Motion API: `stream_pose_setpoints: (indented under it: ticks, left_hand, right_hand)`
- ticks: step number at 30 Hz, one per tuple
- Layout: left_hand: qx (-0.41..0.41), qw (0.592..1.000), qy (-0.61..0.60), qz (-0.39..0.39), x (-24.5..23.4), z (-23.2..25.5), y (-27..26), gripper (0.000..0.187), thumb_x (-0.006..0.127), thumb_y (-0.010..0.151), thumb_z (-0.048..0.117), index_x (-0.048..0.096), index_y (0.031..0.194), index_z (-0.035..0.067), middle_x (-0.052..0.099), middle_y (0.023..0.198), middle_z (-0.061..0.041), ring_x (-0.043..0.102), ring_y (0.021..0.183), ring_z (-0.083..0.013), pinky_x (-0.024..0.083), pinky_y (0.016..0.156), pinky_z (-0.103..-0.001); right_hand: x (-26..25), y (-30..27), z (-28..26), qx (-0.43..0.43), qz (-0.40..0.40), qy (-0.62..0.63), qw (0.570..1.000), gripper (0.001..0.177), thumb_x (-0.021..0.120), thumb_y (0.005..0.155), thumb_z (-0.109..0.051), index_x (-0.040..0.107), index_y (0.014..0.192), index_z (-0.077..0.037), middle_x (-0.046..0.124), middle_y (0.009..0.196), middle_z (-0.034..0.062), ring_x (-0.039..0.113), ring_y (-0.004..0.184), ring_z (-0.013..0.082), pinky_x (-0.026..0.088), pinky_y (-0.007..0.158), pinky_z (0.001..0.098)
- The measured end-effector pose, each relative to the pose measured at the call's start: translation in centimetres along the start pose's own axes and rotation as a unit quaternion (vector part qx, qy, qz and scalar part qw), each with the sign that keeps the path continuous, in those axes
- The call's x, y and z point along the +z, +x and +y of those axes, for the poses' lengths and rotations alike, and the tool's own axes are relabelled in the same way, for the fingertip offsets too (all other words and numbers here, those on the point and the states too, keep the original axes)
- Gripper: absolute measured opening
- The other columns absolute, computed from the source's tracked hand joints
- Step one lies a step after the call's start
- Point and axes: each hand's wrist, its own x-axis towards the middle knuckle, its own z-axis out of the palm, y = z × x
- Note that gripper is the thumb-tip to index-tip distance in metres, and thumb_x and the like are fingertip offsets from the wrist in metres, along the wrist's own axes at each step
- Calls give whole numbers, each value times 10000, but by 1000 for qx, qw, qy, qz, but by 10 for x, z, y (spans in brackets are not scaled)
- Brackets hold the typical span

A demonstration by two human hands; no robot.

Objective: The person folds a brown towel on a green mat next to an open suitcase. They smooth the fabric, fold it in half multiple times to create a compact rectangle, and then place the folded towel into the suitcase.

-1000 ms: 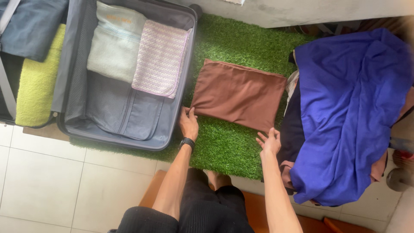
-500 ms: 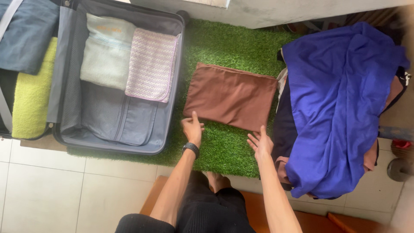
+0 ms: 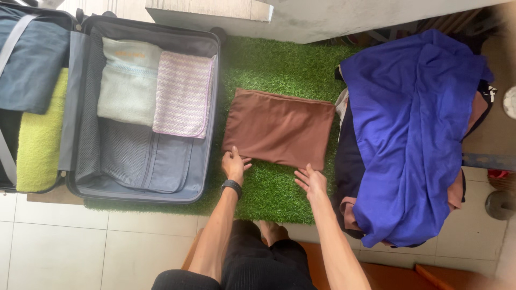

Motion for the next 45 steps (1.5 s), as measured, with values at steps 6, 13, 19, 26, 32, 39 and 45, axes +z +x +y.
stream_pose_setpoints:
  ticks: [6, 13, 19, 26, 32, 39, 45]
  left_hand:
    - [-9, 996, 85, 1, -14, 7, -10, 482, 373, 1068, 429, 603, 1008, 10, 701, 868, -136, 749, 689, -225, 603, 533, -312]
    - [173, 934, 303, -76, -29, 38, -52, 561, 408, 1119, 436, 645, 876, -10, 639, 739, -134, 658, 612, -242, 522, 591, -405]
    - [596, 614, 487, -175, 35, 78, -37, 385, 585, 929, 163, 604, 1302, 68, 522, 1442, -175, 478, 1377, -318, 373, 1147, -468]
    - [631, 457, 596, -194, 64, 107, 49, 632, 574, 905, 309, 468, 1492, 97, 282, 1661, -145, 233, 1549, -294, 169, 1262, -534]
    - [588, 552, 539, -243, 61, 130, 57, 915, 636, 735, 472, 389, 1591, 267, 212, 1687, -162, 187, 1563, -292, 135, 1275, -506]
    - [586, 552, 546, -231, 66, 130, 69, 902, 618, 797, 570, 356, 1603, 260, 204, 1691, -189, 173, 1576, -312, 100, 1284, -520]
    - [600, 549, 539, -219, 69, 125, 71, 797, 589, 863, 560, 398, 1575, 256, 218, 1678, -194, 189, 1565, -320, 119, 1270, -533]
  right_hand:
    - [-6, -8, 22, 1, 22, 5, 1000, 464, 374, 1069, -357, 459, 1282, 46, 692, 1210, 245, 754, 1024, 347, 632, 741, 389]
    - [-10, -80, -17, -54, 24, -347, 936, 577, 506, 1080, -447, 685, 835, 44, 695, 734, 212, 702, 632, 315, 580, 599, 432]
    - [68, -88, -68, -521, 5, -450, 725, 320, 525, 991, -216, 678, 1189, -17, 687, 1205, 190, 642, 1133, 369, 509, 987, 484]
    - [147, -2, -108, -520, -62, -669, 528, 843, 567, 936, -449, 212, 1605, -82, 133, 1686, 182, 95, 1564, 329, 37, 1252, 558]
    - [139, 43, -116, -525, -85, -642, 552, 1054, 476, 812, -787, 169, 1612, -173, 93, 1690, 122, 49, 1563, 267, -82, 1205, 654]
    - [91, 87, -119, -475, 69, -631, 609, 890, 283, 955, -782, 206, 1660, -244, 52, 1736, 167, 36, 1611, 341, -84, 1253, 630]
    - [76, 89, -128, -471, 132, -568, 662, 931, 467, 985, -670, 187, 1669, -105, 63, 1723, 244, 56, 1608, 375, -18, 1269, 618]
